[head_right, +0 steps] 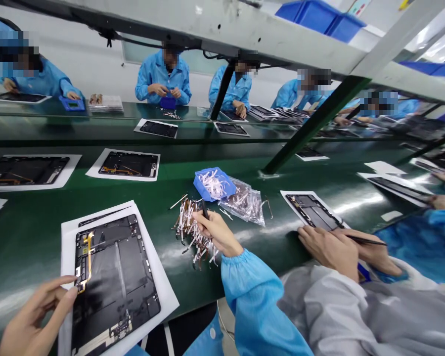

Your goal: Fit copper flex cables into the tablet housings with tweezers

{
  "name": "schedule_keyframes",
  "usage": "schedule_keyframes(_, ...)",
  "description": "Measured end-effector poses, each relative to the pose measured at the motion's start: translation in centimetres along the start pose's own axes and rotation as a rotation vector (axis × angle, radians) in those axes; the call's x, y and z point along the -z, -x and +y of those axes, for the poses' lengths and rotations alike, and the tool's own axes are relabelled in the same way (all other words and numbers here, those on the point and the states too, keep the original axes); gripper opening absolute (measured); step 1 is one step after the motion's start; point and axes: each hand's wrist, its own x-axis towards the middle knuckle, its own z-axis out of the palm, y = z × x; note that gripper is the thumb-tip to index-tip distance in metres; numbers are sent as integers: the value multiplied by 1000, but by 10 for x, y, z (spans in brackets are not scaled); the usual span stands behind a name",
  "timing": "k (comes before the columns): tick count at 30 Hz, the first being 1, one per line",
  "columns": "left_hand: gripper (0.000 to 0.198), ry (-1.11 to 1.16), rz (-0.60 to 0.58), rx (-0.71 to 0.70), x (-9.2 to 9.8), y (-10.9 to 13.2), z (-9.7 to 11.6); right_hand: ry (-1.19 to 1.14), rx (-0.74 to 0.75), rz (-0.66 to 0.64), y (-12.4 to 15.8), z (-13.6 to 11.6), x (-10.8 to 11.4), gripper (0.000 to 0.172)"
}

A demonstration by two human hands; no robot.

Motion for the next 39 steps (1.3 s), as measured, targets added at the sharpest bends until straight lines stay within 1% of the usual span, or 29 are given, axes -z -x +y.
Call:
schedule_keyframes(2, 40, -25, -50, -52, -8, 7, 20, -64, 7, 13, 16, -11, -11, 45)
schedule_keyframes(4, 33, -30, -166, -145, -19, 13, 40, -84, 34, -22, 38, -23, -30, 37)
schedule_keyframes(6, 28, -28, -332, -251, -30, 16, 57, -36, 106, -122, 62, -33, -53, 30)
schedule_keyframes(7, 26, -20, -395, -281, -35, 17, 64, 2, 142, -185, 72, -36, -64, 29)
schedule_keyframes(8, 25, -12, -439, -292, -39, 17, 69, 38, 167, -245, 81, -38, -73, 30)
schedule_keyframes(10, 24, -14, -474, -279, -44, 17, 73, 102, 191, -337, 91, -39, -85, 33)
schedule_keyframes(11, 24, -25, -480, -268, -45, 17, 72, 130, 194, -379, 93, -38, -88, 33)
schedule_keyframes(13, 26, -73, -424, -273, -42, 18, 66, 186, 198, -485, 94, -34, -89, 31)
schedule_keyframes(14, 32, -119, -378, -311, -40, 19, 62, 213, 202, -552, 94, -33, -88, 31)
schedule_keyframes(15, 39, -183, -340, -378, -36, 19, 58, 237, 210, -621, 94, -32, -86, 31)
schedule_keyframes(16, 44, -259, -325, -473, -33, 19, 55, 253, 218, -684, 94, -31, -84, 31)
schedule_keyframes(17, 44, -338, -335, -584, -30, 19, 53, 263, 228, -731, 95, -30, -82, 31)
schedule_keyframes(19, 37, -457, -434, -780, -25, 18, 54, 271, 241, -777, 96, -29, -78, 26)
schedule_keyframes(20, 32, -480, -485, -840, -24, 17, 57, 272, 240, -786, 96, -28, -76, 23)
schedule_keyframes(21, 28, -477, -519, -877, -24, 16, 61, 274, 234, -791, 97, -28, -74, 20)
schedule_keyframes(23, 21, -441, -594, -889, -26, 14, 68, 276, 219, -807, 97, -27, -69, 16)
schedule_keyframes(25, 18, -394, -712, -845, -29, 13, 72, 254, 206, -838, 96, -27, -64, 16)
schedule_keyframes(26, 18, -367, -770, -802, -30, 13, 73, 223, 197, -832, 95, -26, -61, 14)
schedule_keyframes(27, 17, -333, -809, -747, -32, 13, 72, 172, 184, -793, 95, -26, -59, 11)
schedule_keyframes(28, 17, -289, -819, -680, -33, 14, 71, 101, 169, -709, 94, -25, -57, 6)
schedule_keyframes(29, 17, -234, -796, -608, -34, 14, 69, 17, 154, -586, 94, -23, -56, 3)
schedule_keyframes(31, 16, -122, -677, -433, -35, 14, 66, -164, 139, -295, 93, -18, -56, 13)
schedule_keyframes(32, 18, -73, -597, -334, -35, 14, 65, -249, 144, -179, 93, -15, -58, 20)
schedule_keyframes(33, 22, -25, -520, -232, -36, 14, 66, -324, 152, -103, 93, -12, -62, 26)
schedule_keyframes(34, 27, 25, -457, -133, -38, 13, 68, -392, 152, -63, 95, -9, -67, 33)
schedule_keyframes(36, 35, 135, -378, 30, -42, 12, 73, -505, 115, -40, 99, -3, -83, 42)
schedule_keyframes(37, 36, 189, -362, 87, -44, 11, 76, -547, 83, -35, 102, 0, -91, 45)
schedule_keyframes(39, 37, 263, -354, 152, -50, 10, 80, -608, 29, -14, 109, 3, -109, 49)
